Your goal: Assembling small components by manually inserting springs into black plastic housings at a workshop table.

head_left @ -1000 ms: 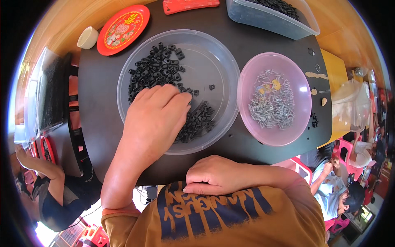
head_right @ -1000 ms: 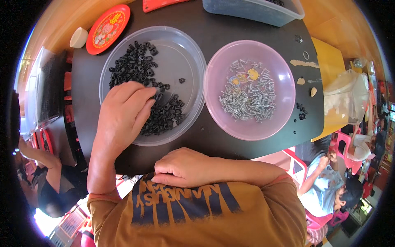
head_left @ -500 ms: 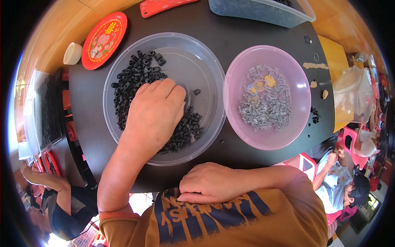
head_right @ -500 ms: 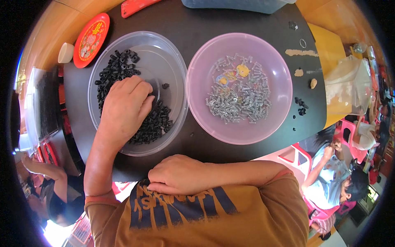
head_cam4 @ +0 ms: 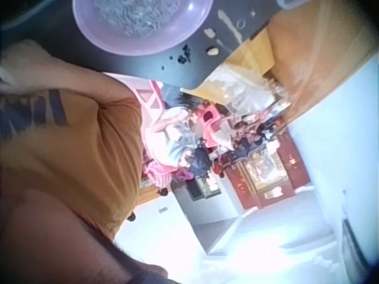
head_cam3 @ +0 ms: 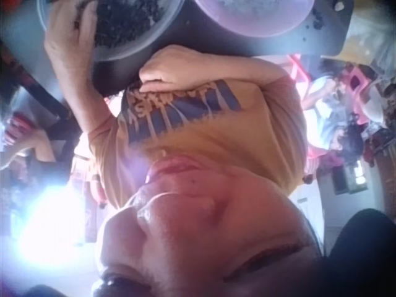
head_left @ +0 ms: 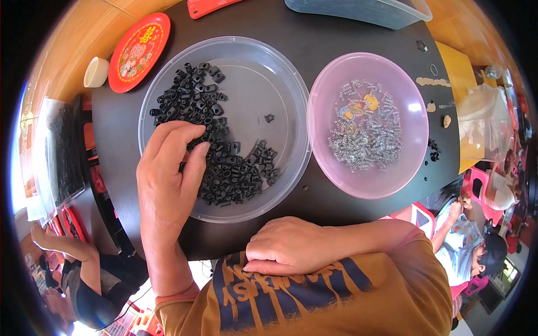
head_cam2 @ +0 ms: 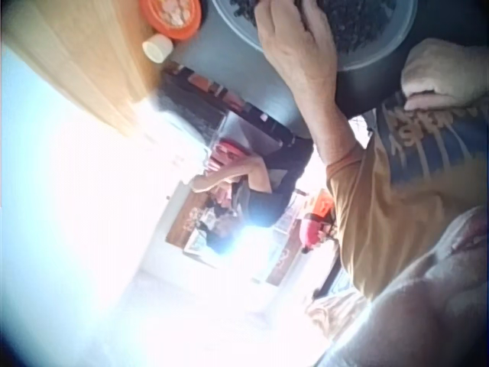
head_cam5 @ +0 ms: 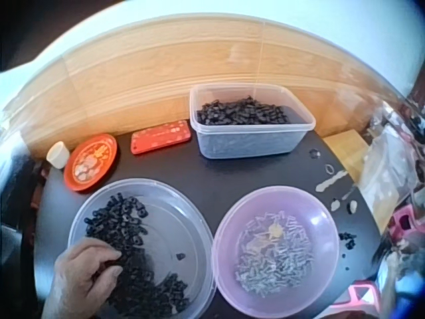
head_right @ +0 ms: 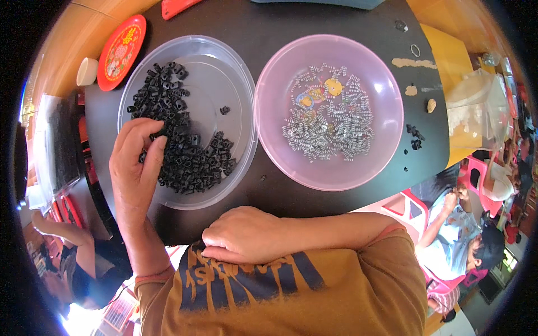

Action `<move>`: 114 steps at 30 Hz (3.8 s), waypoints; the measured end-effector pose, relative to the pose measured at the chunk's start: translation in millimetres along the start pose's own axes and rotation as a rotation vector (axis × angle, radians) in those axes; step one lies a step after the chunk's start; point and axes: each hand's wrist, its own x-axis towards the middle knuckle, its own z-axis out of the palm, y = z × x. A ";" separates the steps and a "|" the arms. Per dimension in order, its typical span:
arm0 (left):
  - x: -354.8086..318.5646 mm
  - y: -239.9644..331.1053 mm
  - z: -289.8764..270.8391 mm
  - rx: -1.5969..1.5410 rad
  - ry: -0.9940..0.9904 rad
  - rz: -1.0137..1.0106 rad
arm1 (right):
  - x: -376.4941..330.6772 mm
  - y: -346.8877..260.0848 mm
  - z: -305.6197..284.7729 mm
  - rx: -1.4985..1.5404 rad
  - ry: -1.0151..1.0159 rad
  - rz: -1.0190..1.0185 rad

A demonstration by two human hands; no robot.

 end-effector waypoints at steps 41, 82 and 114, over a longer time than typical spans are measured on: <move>-36.8 47.4 -1.3 -0.553 -0.118 -0.126 | -18.1 -11.4 -19.6 0.144 0.639 -0.068; 101.2 102.9 126.4 0.343 -0.350 0.653 | -54.4 -1.3 -28.8 0.303 0.325 -0.139; -22.0 71.0 11.2 -1.250 -0.207 -0.318 | -39.2 -21.7 -40.5 0.496 0.463 -0.136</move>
